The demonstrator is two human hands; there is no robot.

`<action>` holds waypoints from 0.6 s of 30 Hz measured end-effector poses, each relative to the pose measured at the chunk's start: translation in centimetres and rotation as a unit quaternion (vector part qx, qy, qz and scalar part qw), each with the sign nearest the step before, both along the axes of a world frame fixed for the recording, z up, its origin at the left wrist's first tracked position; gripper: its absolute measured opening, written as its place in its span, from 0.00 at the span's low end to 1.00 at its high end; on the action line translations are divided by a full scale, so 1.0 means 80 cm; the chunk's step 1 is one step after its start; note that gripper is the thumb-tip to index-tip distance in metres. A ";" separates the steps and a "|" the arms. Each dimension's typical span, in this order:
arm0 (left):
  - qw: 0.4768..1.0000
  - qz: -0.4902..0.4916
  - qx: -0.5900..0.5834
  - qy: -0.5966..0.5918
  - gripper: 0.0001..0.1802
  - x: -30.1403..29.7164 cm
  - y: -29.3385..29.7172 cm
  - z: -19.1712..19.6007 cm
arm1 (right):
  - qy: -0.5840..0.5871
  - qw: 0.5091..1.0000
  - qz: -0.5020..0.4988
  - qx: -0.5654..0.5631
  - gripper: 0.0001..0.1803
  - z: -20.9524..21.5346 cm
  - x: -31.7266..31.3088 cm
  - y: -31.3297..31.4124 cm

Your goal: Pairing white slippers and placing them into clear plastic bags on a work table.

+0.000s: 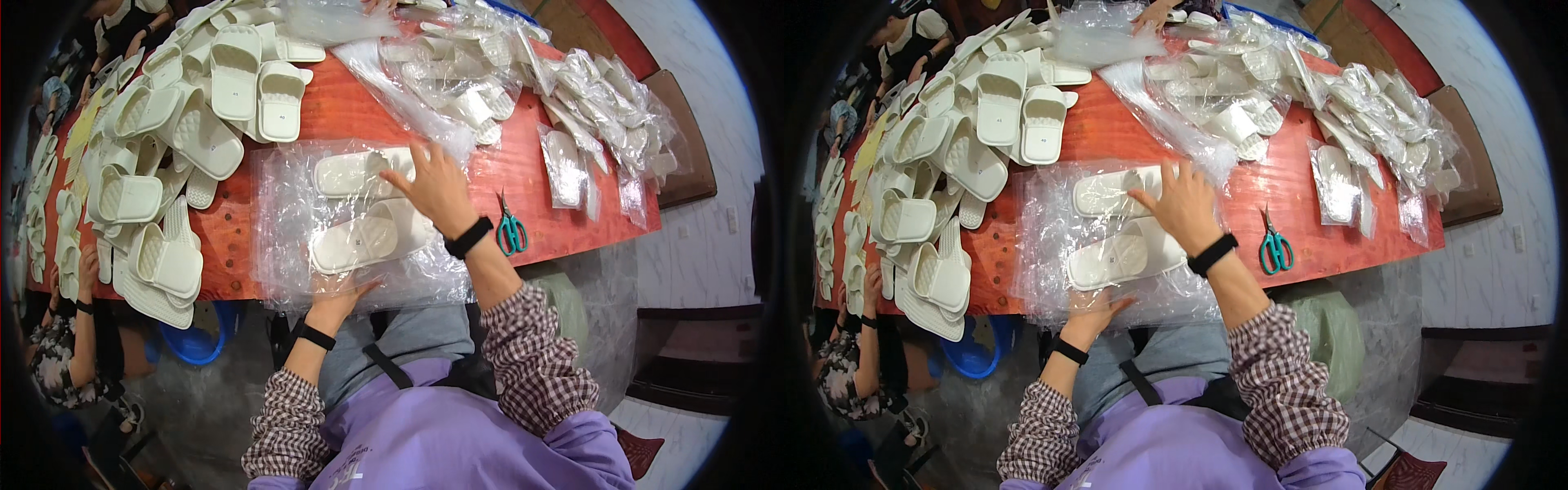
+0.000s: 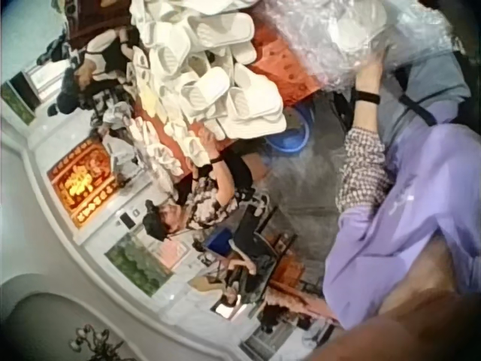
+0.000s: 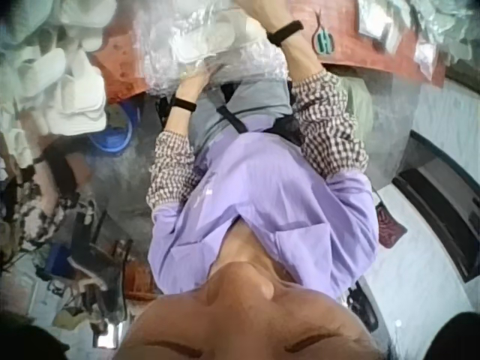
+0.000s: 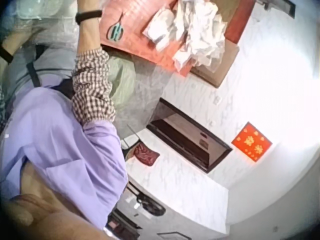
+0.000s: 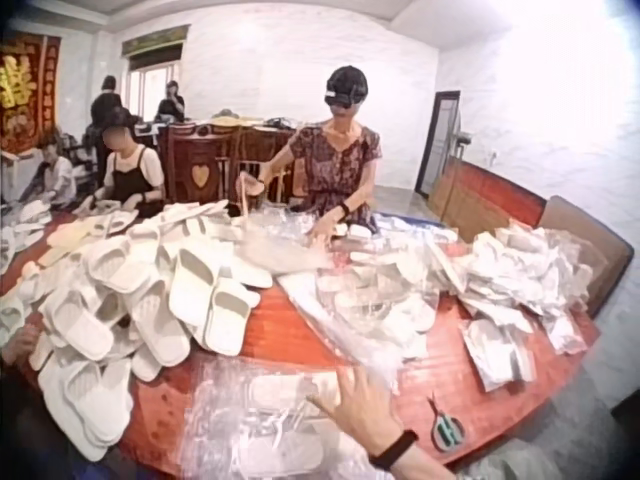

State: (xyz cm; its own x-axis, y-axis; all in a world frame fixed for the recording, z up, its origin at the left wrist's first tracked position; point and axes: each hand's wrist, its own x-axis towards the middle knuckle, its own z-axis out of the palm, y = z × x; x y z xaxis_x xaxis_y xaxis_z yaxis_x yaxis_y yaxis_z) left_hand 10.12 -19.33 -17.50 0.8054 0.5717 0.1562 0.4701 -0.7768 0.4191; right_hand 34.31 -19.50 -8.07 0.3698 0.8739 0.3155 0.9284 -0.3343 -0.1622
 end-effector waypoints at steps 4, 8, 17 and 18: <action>0.998 0.032 -0.032 0.053 0.31 -0.015 -0.010 -0.005 | 0.082 0.994 0.051 -0.044 0.40 -0.024 -0.023 -0.052; 0.997 0.026 -0.063 0.036 0.32 -0.008 -0.008 -0.001 | 0.216 0.968 0.054 -0.119 0.44 -0.082 -0.043 -0.097; 0.994 0.078 -0.061 0.047 0.19 -0.125 -0.045 0.079 | 0.226 0.973 0.018 -0.040 0.49 -0.128 -0.052 -0.120; 0.975 0.139 -0.174 0.007 0.13 -0.139 -0.047 0.097 | 0.231 0.972 0.023 -0.037 0.49 -0.128 -0.053 -0.120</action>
